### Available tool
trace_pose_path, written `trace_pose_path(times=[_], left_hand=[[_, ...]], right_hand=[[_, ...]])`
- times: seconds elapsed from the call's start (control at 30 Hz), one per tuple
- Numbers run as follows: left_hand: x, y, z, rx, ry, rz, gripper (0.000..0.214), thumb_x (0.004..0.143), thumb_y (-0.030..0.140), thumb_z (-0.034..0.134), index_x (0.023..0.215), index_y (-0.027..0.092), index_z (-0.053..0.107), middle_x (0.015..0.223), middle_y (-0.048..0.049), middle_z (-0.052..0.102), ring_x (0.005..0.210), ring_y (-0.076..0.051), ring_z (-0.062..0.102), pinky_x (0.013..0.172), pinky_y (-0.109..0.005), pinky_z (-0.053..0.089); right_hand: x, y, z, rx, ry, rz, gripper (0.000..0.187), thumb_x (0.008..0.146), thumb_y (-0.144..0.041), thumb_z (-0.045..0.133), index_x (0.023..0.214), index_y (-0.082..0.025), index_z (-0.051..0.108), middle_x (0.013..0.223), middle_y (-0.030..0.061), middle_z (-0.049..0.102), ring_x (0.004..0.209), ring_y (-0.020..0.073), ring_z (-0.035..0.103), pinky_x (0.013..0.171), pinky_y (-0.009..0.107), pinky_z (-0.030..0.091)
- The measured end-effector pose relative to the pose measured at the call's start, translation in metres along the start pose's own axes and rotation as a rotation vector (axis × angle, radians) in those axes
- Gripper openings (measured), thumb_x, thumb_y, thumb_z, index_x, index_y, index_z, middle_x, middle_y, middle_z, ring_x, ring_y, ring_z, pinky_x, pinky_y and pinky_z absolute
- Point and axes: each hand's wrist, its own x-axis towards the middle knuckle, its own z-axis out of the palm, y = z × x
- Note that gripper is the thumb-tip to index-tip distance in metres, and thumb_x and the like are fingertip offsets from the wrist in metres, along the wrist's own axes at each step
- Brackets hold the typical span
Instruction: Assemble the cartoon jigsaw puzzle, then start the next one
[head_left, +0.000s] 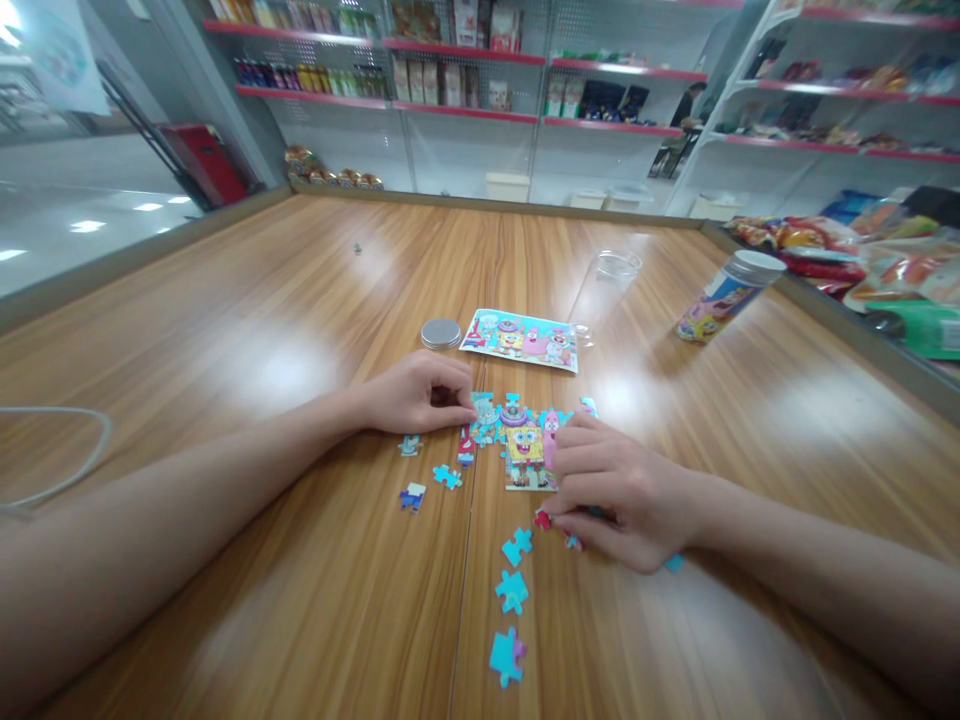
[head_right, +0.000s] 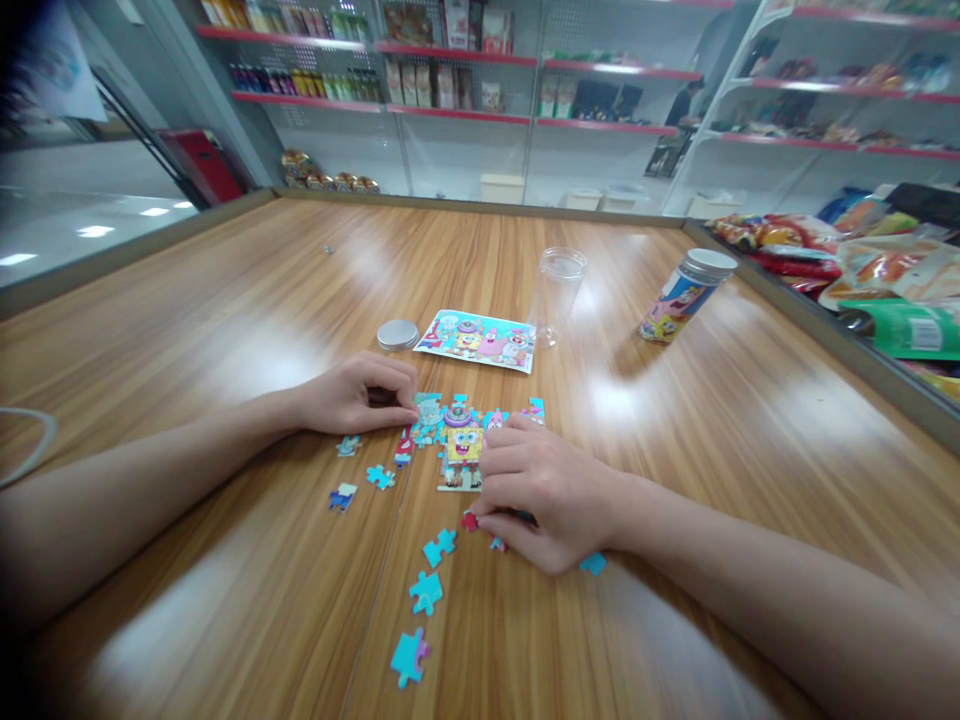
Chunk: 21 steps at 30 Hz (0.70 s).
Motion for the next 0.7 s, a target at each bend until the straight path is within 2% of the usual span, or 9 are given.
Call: trace_pose_path(times=[0.1,0.27,0.47,0.53,0.7], left_hand=[[-0.001,0.000,0.000,0.001,-0.002,-0.004,0.022,0.093,0.027,0.067,0.076,0.013,0.069,0.071,-0.0028,0.060,0.063,-0.011,0.054,0.058,-0.023,0.041],[-0.001,0.001,-0.002,0.001,-0.007,-0.005,0.024,0.093,0.029,0.067,0.075,0.013,0.068,0.071,-0.0032,0.061,0.063,-0.011,0.054,0.058,-0.023,0.041],[-0.002,-0.001,-0.002,0.009,-0.011,0.002,0.024,0.094,0.030,0.066,0.076,0.013,0.068,0.072,-0.0037,0.062,0.064,-0.011,0.055,0.058,-0.022,0.041],[-0.002,-0.002,-0.002,0.010,-0.010,0.004,0.024,0.094,0.029,0.066,0.076,0.013,0.068,0.072,-0.0037,0.062,0.064,-0.011,0.054,0.058,-0.022,0.041],[-0.004,0.000,-0.004,-0.009,-0.016,-0.004,0.022,0.094,0.028,0.066,0.076,0.014,0.066,0.073,-0.0029,0.061,0.063,-0.010,0.054,0.058,-0.022,0.041]], right_hand=[[-0.001,0.000,-0.001,0.010,-0.012,0.006,0.007,0.089,-0.014,0.060,0.087,-0.016,0.067,0.075,0.0026,0.063,0.077,0.0174,0.050,0.073,0.034,0.033],[0.000,0.003,0.001,0.005,-0.006,0.013,0.015,0.095,-0.022,0.062,0.081,-0.016,0.065,0.071,0.0020,0.060,0.074,0.0169,0.048,0.071,0.032,0.033],[-0.003,0.009,-0.002,0.021,0.208,0.030,0.023,0.092,-0.024,0.063,0.071,-0.018,0.057,0.067,-0.0008,0.053,0.065,0.0141,0.046,0.068,0.032,0.029],[-0.005,0.010,-0.005,0.050,0.172,-0.009,0.022,0.091,-0.026,0.061,0.071,-0.018,0.057,0.065,-0.0015,0.051,0.064,0.0144,0.046,0.069,0.034,0.029],[-0.006,0.011,-0.011,0.058,-0.089,-0.091,0.030,0.093,-0.047,0.057,0.082,-0.019,0.058,0.074,0.0008,0.055,0.072,0.0176,0.050,0.073,0.036,0.028]])
